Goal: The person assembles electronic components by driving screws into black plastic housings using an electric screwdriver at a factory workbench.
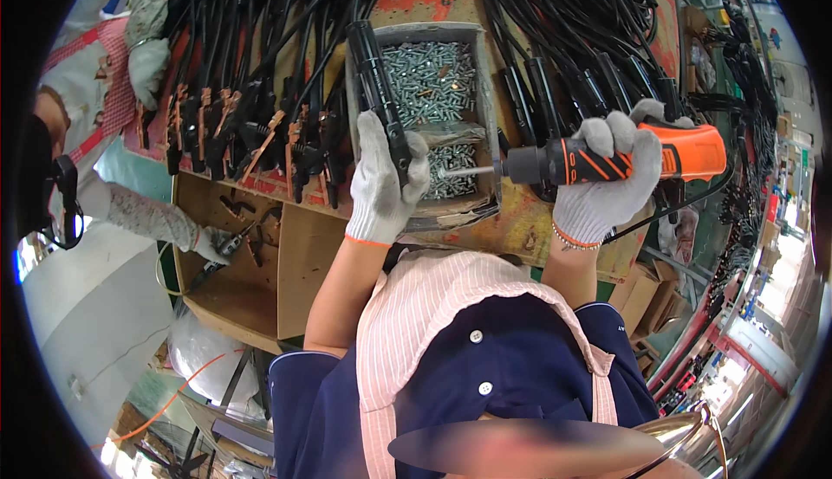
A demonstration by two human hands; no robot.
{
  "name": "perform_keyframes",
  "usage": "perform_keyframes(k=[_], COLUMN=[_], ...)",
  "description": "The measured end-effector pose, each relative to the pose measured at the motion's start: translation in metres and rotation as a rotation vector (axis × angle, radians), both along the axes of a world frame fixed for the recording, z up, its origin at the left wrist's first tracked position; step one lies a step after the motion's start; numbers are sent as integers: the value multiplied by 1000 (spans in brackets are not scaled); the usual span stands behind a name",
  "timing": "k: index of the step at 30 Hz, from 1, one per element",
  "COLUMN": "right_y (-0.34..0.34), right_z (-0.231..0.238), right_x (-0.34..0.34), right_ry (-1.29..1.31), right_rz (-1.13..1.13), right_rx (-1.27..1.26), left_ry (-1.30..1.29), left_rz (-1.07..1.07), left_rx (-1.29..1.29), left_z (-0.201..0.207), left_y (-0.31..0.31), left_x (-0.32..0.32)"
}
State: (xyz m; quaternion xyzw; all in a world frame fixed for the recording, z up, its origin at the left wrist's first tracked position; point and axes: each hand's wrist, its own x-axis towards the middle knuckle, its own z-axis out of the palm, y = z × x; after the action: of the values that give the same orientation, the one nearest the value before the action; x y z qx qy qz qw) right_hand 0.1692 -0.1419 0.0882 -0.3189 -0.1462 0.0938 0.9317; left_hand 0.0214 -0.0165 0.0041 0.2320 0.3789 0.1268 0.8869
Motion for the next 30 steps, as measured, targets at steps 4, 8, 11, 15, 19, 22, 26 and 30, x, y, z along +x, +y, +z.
perform_keyframes(k=[4, 8, 11, 15, 19, 22, 26, 30], right_y=[28, 36, 36, 40, 34, 38, 40, 42], right_z=[5, -3, -6, -15, -20, -13, 0, 2], right_x=[-12, -19, -22, -21, -22, -28, -39, -45], right_ry=[-7, 44, -47, -60, -57, -77, -161, -324], right_rz=[-7, 178, 187, 148, 110, 158, 180, 177], right_rx=[-17, -34, -29, -42, -126, -73, -94, -180], left_ry=[87, 40, 6, -38, -33, -88, 90, 113], left_rz=[80, 84, 72, 44, 37, 7, 117, 101], left_rx=[-22, -47, -66, -75, -54, -54, -52, -16], left_z=[5, 0, -3, -3, -3, -3, 2, 2], left_y=[1, 2, 1, 3, 4, 4, 0, -1], left_x=[0, -2, -5, -5, -4, -4, 1, 2])
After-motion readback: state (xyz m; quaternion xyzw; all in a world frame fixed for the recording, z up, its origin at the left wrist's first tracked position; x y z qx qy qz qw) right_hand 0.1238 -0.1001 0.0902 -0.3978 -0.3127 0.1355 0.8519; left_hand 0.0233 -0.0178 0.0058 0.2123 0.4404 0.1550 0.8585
